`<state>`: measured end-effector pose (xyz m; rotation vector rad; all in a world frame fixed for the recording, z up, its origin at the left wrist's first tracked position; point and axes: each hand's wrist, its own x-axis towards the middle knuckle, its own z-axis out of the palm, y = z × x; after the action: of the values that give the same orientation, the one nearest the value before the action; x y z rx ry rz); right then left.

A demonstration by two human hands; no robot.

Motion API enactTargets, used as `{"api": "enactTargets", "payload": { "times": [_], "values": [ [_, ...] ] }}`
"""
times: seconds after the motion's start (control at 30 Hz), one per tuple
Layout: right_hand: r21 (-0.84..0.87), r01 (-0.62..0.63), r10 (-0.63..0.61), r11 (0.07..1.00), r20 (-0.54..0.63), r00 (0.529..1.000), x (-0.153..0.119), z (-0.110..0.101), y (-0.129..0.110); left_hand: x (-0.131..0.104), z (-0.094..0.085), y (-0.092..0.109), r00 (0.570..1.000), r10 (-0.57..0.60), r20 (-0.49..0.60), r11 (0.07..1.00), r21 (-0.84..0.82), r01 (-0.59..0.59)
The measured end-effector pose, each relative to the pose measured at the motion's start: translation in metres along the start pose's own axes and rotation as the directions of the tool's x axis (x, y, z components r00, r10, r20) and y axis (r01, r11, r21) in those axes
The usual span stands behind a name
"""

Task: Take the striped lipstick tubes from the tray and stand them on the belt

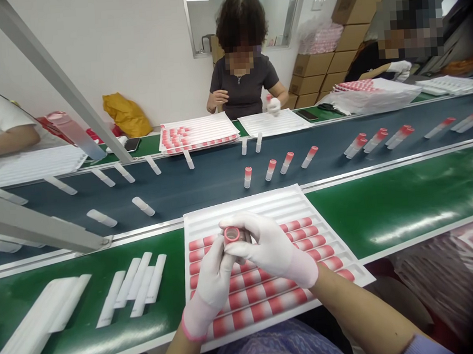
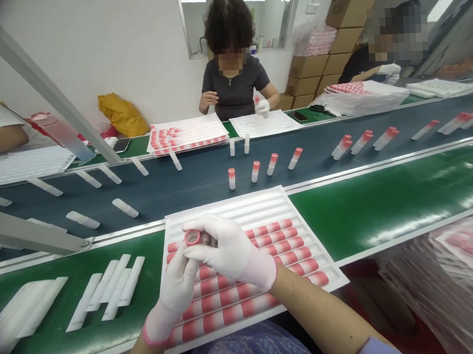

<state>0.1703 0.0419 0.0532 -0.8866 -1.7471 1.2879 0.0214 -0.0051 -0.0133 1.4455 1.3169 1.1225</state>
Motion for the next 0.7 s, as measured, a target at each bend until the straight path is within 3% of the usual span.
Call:
{"api": "enactTargets", "payload": {
  "times": [0.13,0.23,0.3,0.37,0.43,0.47,0.5,0.57,0.63,0.7],
  "values": [
    [-0.062,0.008,-0.016,0.998,-0.130,0.991,0.000,0.007,0.003,0.005,0.004,0.007,0.997,0.067,-0.050,0.998,0.023,-0.065],
    [-0.079,0.005,-0.017,0.997,-0.150,0.989,0.003,0.011,0.010,0.010,0.004,0.007,0.998,0.061,-0.035,0.997,0.040,-0.059],
    [-0.051,-0.005,-0.002,0.999,-0.139,0.990,0.015,0.007,0.018,0.020,-0.006,0.001,0.998,0.063,-0.031,0.995,0.082,-0.061],
    [-0.036,0.012,-0.018,0.999,-0.174,0.985,0.040,-0.001,0.032,0.039,-0.028,-0.007,0.981,0.136,-0.138,0.973,0.205,-0.106],
    [-0.089,0.016,-0.039,0.996,-0.260,0.965,0.076,-0.012,0.053,0.065,-0.059,-0.019,0.898,0.251,-0.362,0.918,0.382,-0.103],
    [-0.164,-0.014,-0.037,0.986,-0.308,0.951,0.095,-0.018,0.065,0.080,-0.077,-0.025,0.812,0.282,-0.510,0.903,0.426,-0.046],
    [-0.205,-0.044,-0.026,0.978,-0.327,0.945,0.114,-0.023,0.078,0.095,-0.093,-0.031,0.741,0.274,-0.613,0.893,0.449,0.041],
    [-0.273,-0.103,0.002,0.956,-0.348,0.937,0.145,-0.030,0.102,0.123,-0.120,-0.044,0.653,0.202,-0.730,0.877,0.431,0.211],
    [-0.327,-0.158,0.036,0.932,-0.350,0.936,0.162,-0.035,0.121,0.144,-0.136,-0.056,0.629,0.094,-0.772,0.871,0.370,0.323],
    [-0.393,-0.210,0.063,0.895,-0.355,0.933,0.162,-0.040,0.130,0.157,-0.142,-0.066,0.633,0.005,-0.774,0.872,0.313,0.376]
  ]
}}
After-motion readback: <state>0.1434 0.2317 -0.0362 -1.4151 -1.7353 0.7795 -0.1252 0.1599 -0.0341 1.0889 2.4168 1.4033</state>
